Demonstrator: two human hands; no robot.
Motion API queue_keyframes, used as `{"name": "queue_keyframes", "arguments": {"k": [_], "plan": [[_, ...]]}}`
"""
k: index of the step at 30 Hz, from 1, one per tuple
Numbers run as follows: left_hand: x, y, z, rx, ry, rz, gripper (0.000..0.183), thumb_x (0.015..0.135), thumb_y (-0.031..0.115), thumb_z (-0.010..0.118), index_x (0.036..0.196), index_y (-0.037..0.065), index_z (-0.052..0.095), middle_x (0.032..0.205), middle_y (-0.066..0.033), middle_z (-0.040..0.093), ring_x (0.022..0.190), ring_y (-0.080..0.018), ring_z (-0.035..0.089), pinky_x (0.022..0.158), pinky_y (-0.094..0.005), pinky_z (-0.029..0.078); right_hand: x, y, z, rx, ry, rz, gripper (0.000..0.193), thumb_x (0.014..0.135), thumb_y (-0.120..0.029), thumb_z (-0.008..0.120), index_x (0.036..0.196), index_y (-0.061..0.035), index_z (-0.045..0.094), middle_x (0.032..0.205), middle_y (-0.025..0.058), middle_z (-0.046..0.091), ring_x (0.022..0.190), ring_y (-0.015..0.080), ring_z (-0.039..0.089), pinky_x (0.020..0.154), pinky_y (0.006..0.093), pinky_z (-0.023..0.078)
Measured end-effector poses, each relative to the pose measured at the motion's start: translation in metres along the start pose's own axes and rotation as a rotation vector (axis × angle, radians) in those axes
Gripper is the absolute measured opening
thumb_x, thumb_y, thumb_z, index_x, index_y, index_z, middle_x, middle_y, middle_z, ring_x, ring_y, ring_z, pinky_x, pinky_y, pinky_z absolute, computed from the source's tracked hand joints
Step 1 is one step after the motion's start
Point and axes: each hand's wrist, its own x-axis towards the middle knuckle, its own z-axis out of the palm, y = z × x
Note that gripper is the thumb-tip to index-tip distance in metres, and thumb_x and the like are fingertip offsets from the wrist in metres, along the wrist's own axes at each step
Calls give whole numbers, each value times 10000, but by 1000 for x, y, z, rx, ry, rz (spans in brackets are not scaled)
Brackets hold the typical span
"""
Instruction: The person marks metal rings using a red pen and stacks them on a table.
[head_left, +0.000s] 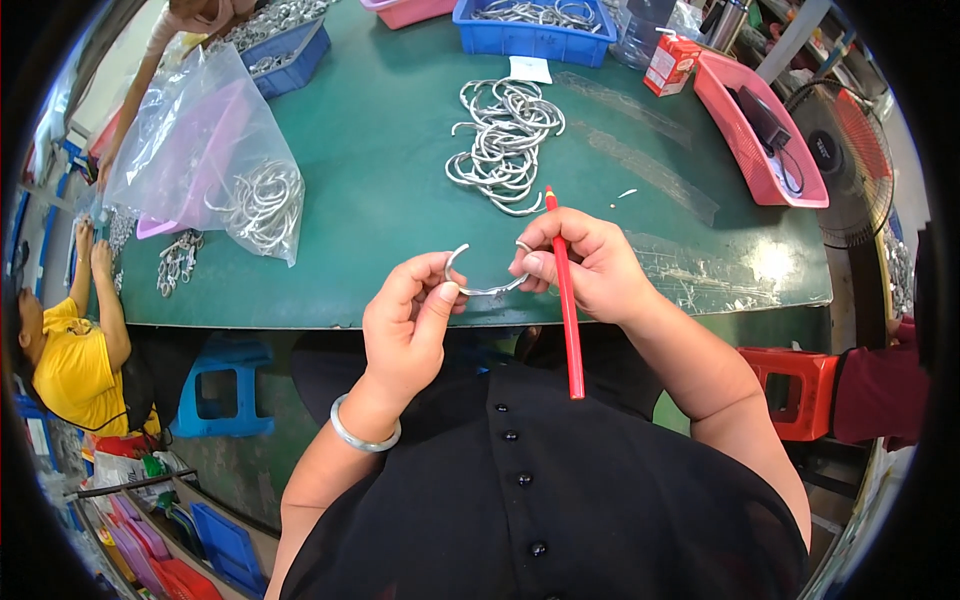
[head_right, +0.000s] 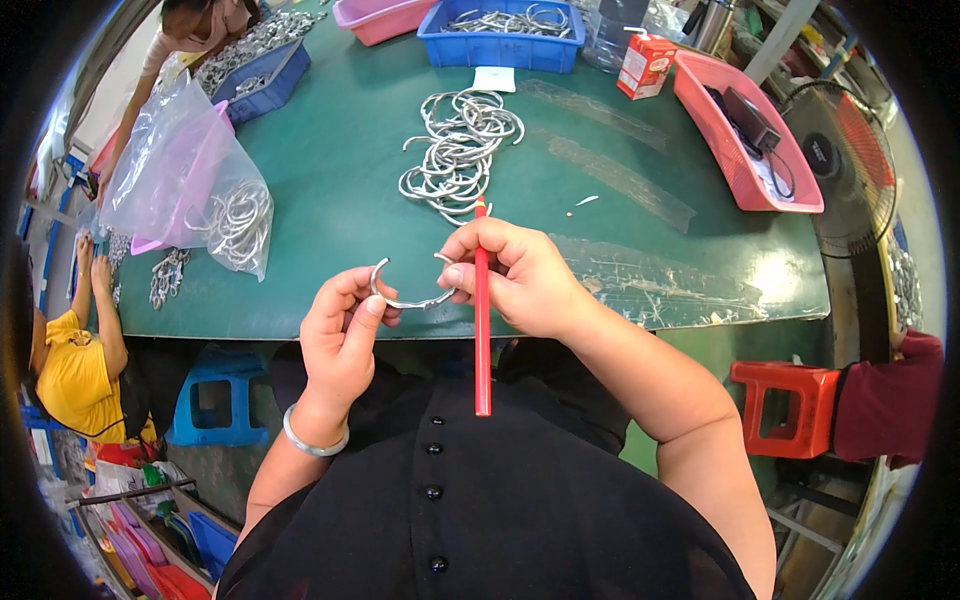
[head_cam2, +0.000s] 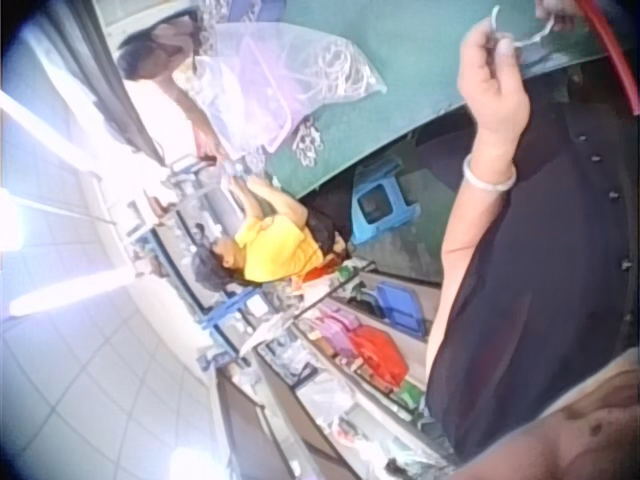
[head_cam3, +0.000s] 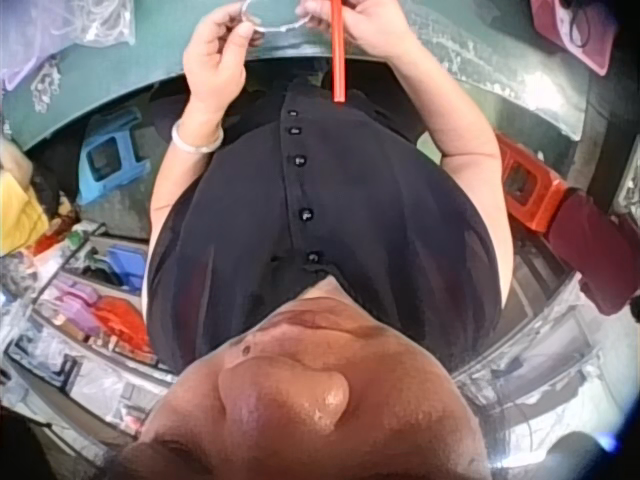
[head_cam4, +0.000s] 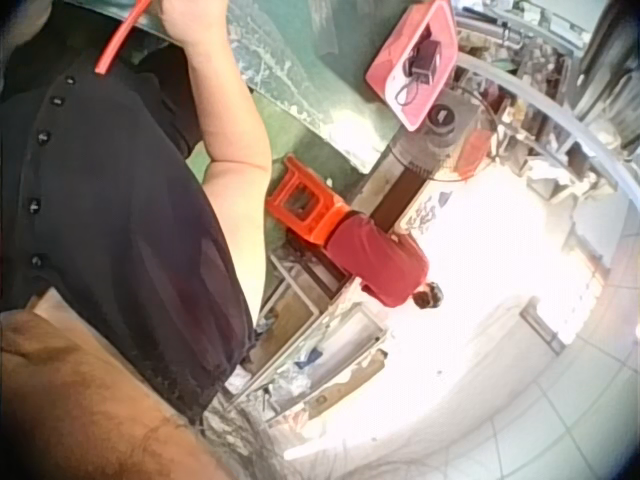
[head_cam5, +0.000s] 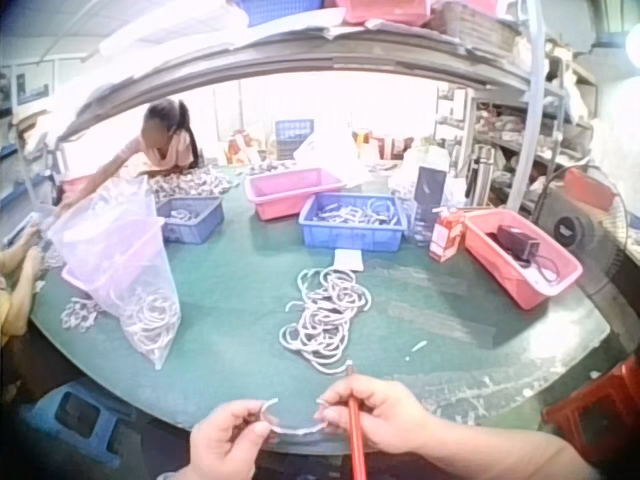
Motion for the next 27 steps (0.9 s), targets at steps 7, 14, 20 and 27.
{"name": "queue_keyframes", "arguments": {"k": [7, 14, 20, 27], "plan": [[4, -5, -6, -373, 13, -371, 208, 861, 26, 478, 1064, -12, 495, 861, -83, 580, 694, -122, 570, 633, -239, 495, -3, -15, 21, 38, -50, -15, 159, 810, -35, 578, 956, -6, 526, 734, 22, 571, 642, 69, 552, 600, 212, 470], [4, -6, -9, -580, -47, -580, 187, 864, 61, 491, 1037, -2, 519, 827, -78, 597, 663, -120, 574, 609, -234, 500, 6, -17, 28, 160, -87, -5, 198, 806, -39, 584, 971, 0, 482, 749, 52, 579, 597, 85, 576, 536, 199, 487], [5, -4, -9, -614, -55, -624, 205, 864, 70, 496, 1051, -9, 522, 827, -76, 600, 659, -122, 577, 602, -234, 505, 7, -16, 26, 205, -44, 30, 185, 807, -52, 592, 951, -12, 483, 739, 44, 576, 575, 81, 569, 522, 193, 483], [6, -5, -6, -661, -94, -627, 240, 861, 65, 498, 1089, -11, 511, 827, -67, 598, 665, -114, 574, 603, -229, 506, 6, -15, 31, 197, -48, 9, 196, 794, -46, 608, 939, -20, 479, 740, 34, 571, 594, 65, 557, 523, 183, 466]]}}
